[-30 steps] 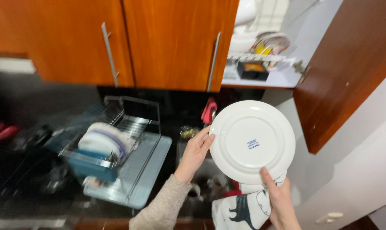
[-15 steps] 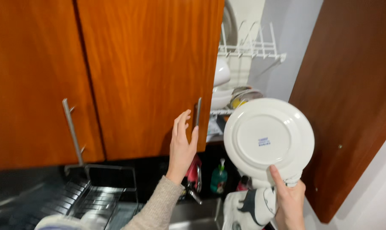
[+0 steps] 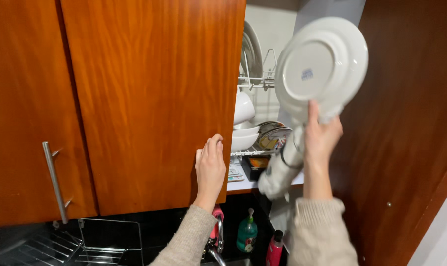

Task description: The person dries a mug and several plates with a cloth, then places them into an overhead cabinet. A dog is visible lying on the kitchen floor nearby.

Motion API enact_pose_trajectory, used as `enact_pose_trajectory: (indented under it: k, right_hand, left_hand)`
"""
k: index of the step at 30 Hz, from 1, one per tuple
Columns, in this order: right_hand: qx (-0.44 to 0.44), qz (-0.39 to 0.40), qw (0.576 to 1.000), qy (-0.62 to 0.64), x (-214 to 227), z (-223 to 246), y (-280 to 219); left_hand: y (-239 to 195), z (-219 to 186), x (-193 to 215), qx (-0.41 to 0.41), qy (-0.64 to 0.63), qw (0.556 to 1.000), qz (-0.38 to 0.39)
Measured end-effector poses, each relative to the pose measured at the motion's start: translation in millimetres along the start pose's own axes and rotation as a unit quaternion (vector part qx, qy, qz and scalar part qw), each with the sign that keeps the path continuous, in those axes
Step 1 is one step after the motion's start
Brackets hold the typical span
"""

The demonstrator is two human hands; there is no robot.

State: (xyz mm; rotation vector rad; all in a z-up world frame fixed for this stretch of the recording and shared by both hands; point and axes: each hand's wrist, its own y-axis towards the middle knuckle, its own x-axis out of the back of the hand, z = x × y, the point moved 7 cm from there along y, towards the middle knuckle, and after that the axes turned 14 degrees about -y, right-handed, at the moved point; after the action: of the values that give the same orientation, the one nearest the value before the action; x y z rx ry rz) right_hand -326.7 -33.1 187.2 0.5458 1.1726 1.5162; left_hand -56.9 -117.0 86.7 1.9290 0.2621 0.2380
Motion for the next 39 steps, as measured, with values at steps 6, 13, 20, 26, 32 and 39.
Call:
enact_pose_trajectory:
  k: [6,13,20,26,32,39]
  right_hand:
    - [-0.006,0.017,0.997,-0.075,-82,-28,59]
    - [-0.047,0.061,0.993,-0.088,-146,-57,98]
    - [0.018,0.095,0.99,-0.107,-190,-56,108]
    - [0.071,0.151,0.982,-0.092,-215,-49,100]
    - [0.135,0.205,0.958,-0.148,-243,-45,101]
    - [0.155,0.248,0.933,-0.21,-259,-43,103]
  left_hand:
    - [-5,4,-8,-0.04,0.04,0.995,-0.081]
    - [-5,-9,-4,-0.04,0.028,0.994,-0.094]
    - [-5,-7,-3,-0.053,0.023,0.994,-0.093]
    - [-5,-11,-3,-0.07,0.018,0.992,-0.101]
    - [-6,-4,-5,-0.067,0.014,0.993,-0.094]
    - [-7,-3,-8,-0.039,0.022,0.997,-0.065]
